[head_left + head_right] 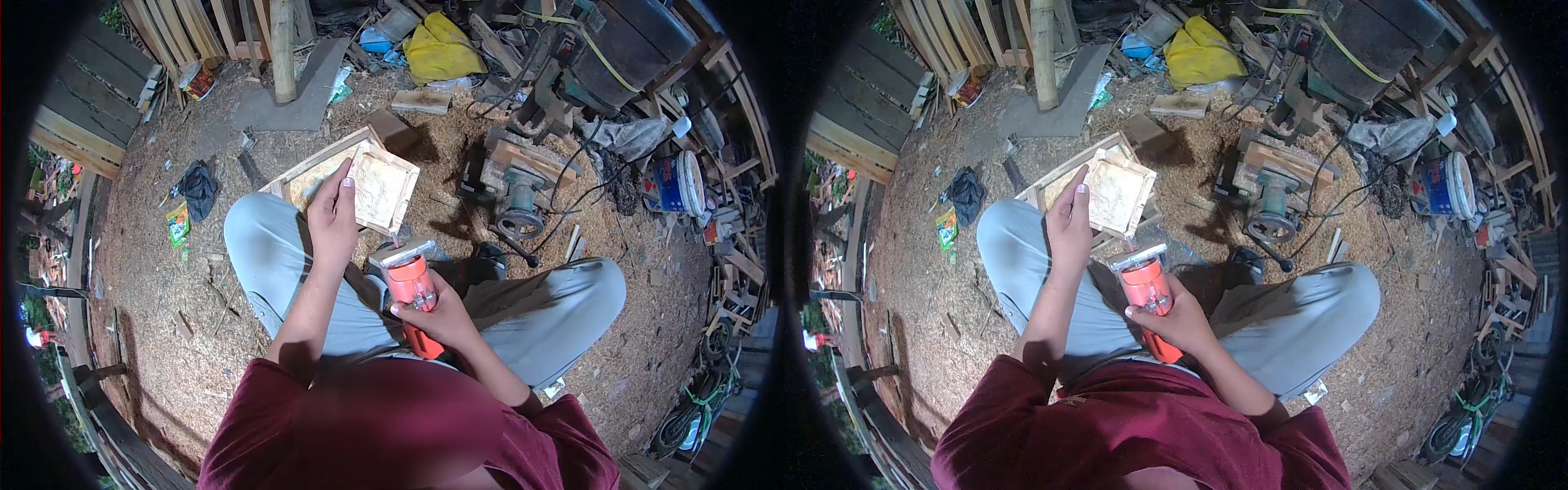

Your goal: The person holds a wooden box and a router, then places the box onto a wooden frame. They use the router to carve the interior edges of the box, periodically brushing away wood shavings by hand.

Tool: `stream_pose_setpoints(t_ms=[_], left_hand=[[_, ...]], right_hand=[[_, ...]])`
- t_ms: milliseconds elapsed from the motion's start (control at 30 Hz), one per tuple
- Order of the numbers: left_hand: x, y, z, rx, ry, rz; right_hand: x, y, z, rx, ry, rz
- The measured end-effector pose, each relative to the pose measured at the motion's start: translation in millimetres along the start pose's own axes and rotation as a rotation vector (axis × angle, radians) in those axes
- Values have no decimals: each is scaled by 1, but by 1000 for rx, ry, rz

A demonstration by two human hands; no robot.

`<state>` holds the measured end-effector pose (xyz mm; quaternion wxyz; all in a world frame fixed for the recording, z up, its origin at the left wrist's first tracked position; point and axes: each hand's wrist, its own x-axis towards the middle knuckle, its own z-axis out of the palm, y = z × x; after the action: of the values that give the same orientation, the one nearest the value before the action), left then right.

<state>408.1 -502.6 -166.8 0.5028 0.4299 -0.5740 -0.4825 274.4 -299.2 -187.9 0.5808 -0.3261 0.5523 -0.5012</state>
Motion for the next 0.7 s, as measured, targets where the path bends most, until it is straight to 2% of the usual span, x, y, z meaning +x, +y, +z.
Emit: stream_pose_setpoints(t_ms=[200, 300, 500, 700], left_hand=[[1, 6, -1, 3, -18, 19], [-1, 13, -1, 39, -51, 91], [-6, 33, -2, 257, -130, 349], [-9, 35, -4, 321, -198, 562]], right_hand=[[-1, -3, 1, 8, 6, -4], [-2, -8, 0, -14, 6, 1], [-1, -4, 0, 3, 1, -1], [-3, -9, 0, 35, -3, 21]])
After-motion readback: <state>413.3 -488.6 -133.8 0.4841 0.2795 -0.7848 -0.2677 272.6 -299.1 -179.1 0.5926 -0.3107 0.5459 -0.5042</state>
